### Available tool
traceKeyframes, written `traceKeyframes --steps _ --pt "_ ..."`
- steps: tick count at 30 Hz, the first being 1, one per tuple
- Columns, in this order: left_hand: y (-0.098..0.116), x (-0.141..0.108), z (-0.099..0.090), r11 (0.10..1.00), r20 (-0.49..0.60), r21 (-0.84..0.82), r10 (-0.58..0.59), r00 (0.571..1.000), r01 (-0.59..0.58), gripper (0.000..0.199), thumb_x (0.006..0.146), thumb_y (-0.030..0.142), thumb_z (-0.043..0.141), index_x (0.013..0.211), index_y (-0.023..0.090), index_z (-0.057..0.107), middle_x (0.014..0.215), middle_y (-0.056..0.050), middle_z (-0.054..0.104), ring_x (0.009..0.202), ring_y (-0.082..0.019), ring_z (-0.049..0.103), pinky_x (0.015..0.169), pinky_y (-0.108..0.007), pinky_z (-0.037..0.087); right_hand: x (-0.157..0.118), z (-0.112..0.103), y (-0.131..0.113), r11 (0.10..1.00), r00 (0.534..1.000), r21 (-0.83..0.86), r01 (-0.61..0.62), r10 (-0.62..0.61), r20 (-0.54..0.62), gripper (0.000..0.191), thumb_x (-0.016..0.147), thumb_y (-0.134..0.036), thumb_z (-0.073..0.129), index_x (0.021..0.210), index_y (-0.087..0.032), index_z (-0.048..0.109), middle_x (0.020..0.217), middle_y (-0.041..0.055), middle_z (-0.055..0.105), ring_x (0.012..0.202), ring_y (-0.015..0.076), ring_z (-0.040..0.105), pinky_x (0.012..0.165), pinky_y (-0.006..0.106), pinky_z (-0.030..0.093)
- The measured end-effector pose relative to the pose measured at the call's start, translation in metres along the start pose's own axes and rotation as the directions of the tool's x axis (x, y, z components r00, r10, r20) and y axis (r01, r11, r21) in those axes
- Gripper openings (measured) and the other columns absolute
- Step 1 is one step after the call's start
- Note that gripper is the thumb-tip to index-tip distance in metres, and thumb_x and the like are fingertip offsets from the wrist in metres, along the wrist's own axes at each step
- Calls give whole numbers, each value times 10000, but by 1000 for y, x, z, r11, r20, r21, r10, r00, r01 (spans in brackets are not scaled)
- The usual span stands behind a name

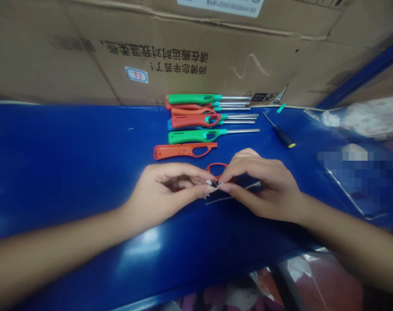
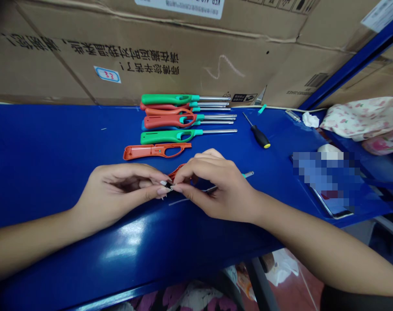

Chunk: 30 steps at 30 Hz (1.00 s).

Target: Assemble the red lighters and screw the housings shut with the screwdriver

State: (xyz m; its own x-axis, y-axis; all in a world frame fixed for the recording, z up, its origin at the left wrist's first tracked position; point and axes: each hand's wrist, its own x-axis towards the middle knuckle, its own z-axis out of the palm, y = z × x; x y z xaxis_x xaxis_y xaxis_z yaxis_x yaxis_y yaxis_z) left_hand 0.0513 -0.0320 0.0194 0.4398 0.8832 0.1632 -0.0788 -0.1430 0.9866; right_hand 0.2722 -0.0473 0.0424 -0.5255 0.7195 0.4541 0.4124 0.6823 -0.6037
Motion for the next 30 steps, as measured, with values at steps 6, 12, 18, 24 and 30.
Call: traceKeyframes --steps 6,12,18,24,30 --pt "-3 -3 0 991 -46 111 83 996 -77 152 768 100 796 896 180 780 855 -1 789 709 -96 739 680 -120 614 1 0 -1 999 999 -6 -51 51 -5 56 901 -200 691 932 -224 651 812 -5 713 714 129 629 757 319 465" --pt "-3 -2 -2 966 -29 207 166 986 -156 154 790 104 785 920 187 787 930 -5 792 757 -86 739 703 -107 599 1 1 -3 991 993 66 -112 110 39 36 901 -196 682 866 -198 675 800 3 728 720 121 634 723 282 481" --pt "-2 -1 -2 925 8 298 243 970 -234 127 783 126 802 896 185 798 893 -8 797 725 -85 737 640 -99 574 5 -1 -8 933 952 203 -296 272 140 155 931 -210 639 787 -185 690 781 2 738 728 110 672 707 233 515" --pt "0 -1 -1 945 9 262 200 980 -195 129 766 117 813 867 194 795 873 -2 800 718 -102 746 637 -120 589 3 0 -6 916 946 247 -316 285 155 151 927 -212 636 789 -173 686 782 14 729 723 117 671 705 242 534" --pt "0 -2 0 975 1 192 115 993 -113 108 783 131 795 880 176 779 875 -22 796 709 -120 745 654 -159 620 3 1 -4 919 953 259 -296 266 145 143 927 -190 637 796 -156 685 789 20 723 737 108 666 715 226 526"
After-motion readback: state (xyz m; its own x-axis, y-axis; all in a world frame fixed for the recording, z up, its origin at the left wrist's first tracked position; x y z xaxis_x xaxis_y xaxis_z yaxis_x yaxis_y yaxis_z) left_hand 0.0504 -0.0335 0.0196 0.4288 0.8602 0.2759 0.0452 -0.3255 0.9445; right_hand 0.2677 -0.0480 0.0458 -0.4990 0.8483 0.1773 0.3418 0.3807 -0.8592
